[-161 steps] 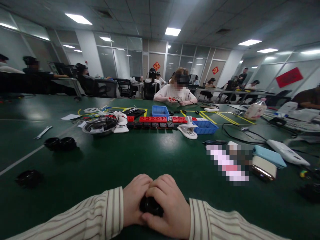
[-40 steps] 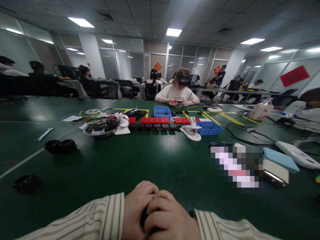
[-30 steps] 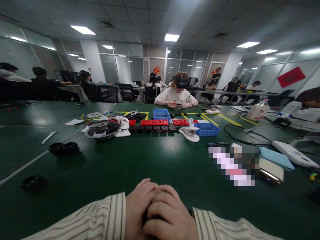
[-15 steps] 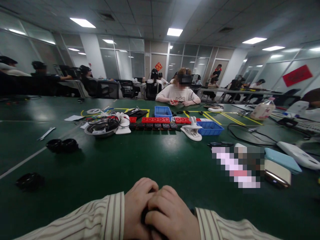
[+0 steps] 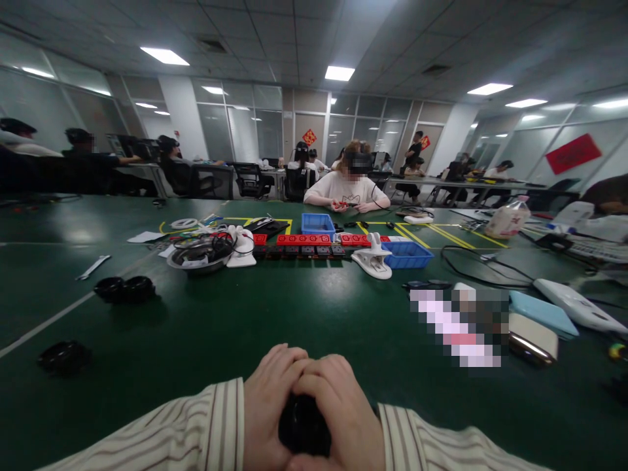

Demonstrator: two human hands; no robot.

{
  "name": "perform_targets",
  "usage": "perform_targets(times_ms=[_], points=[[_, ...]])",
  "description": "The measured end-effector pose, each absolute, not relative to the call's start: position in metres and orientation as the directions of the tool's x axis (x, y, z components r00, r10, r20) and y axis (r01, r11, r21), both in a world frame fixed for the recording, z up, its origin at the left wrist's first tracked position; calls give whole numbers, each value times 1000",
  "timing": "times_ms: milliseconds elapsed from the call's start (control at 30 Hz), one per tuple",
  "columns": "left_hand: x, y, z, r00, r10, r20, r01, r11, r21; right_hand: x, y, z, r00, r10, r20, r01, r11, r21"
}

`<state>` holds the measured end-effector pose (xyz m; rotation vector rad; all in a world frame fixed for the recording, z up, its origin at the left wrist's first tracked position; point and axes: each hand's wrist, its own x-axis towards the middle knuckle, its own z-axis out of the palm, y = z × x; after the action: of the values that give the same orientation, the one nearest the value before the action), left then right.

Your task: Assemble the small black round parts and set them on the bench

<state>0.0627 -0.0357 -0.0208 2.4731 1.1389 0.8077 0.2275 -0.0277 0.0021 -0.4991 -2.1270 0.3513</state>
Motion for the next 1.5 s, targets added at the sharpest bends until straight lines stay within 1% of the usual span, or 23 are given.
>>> perform_targets(times_ms=[33,100,167,267,367,433,500,567,667,733,767,833,900,967,1033,1100,1167,1267,1367,1433,1500], points=[[65,-37,-19,516,778,358,607,-627,488,227,-28,0,-506,522,687,260,852,-455],[68,-39,-18,519,794,317,623,-605,496,225,-28,-6,-521,565,639,316,824,-471],[69,-38,-18,537,797,277,638,-598,484,225,-26,-9,-582,550,599,323,832,-451],[67,-35,-18,556,792,255,651,-605,458,226,-23,-8,-670,471,574,247,870,-426],[65,-31,-17,581,786,211,634,-600,488,228,-20,-6,-701,357,617,131,915,-381],[64,-28,-16,599,776,196,609,-601,517,227,-17,-8,-710,255,656,43,946,-321],[64,-26,-15,616,758,215,574,-618,537,225,-13,-12,-701,154,697,-33,968,-247],[64,-25,-15,620,746,241,549,-633,546,223,-10,-15,-679,81,729,-83,979,-186],[63,-24,-17,609,748,264,562,-642,522,224,-10,-11,-685,57,727,-92,982,-164],[62,-25,-17,612,742,275,570,-654,498,226,-15,-5,-697,106,710,-50,979,-196],[61,-26,-17,614,739,275,573,-658,488,227,-18,-2,-684,169,710,-1,973,-232],[62,-28,-14,618,739,268,579,-658,481,228,-25,0,-616,344,708,126,931,-343],[62,-31,-12,613,749,252,587,-645,490,228,-30,-1,-544,508,668,246,857,-452],[63,-32,-12,613,754,234,592,-635,496,226,-32,-4,-540,587,604,325,807,-494],[62,-32,-13,626,750,215,596,-638,487,224,-31,-7,-561,602,568,361,796,-486],[61,-30,-15,640,743,196,602,-643,472,223,-28,-8,-605,564,562,343,822,-455],[61,-28,-17,650,739,175,609,-645,463,224,-23,-8,-645,488,587,277,866,-415],[61,-24,-18,646,749,146,622,-628,468,226,-17,-10,-699,320,639,142,939,-315],[62,-22,-18,638,756,146,619,-616,487,228,-13,-10,-746,164,646,44,979,-197],[62,-22,-17,638,752,165,601,-620,504,228,-13,-8,-766,112,633,14,987,-158],[63,-23,-16,632,749,197,592,-631,501,229,-14,-6,-763,107,638,9,988,-156]])
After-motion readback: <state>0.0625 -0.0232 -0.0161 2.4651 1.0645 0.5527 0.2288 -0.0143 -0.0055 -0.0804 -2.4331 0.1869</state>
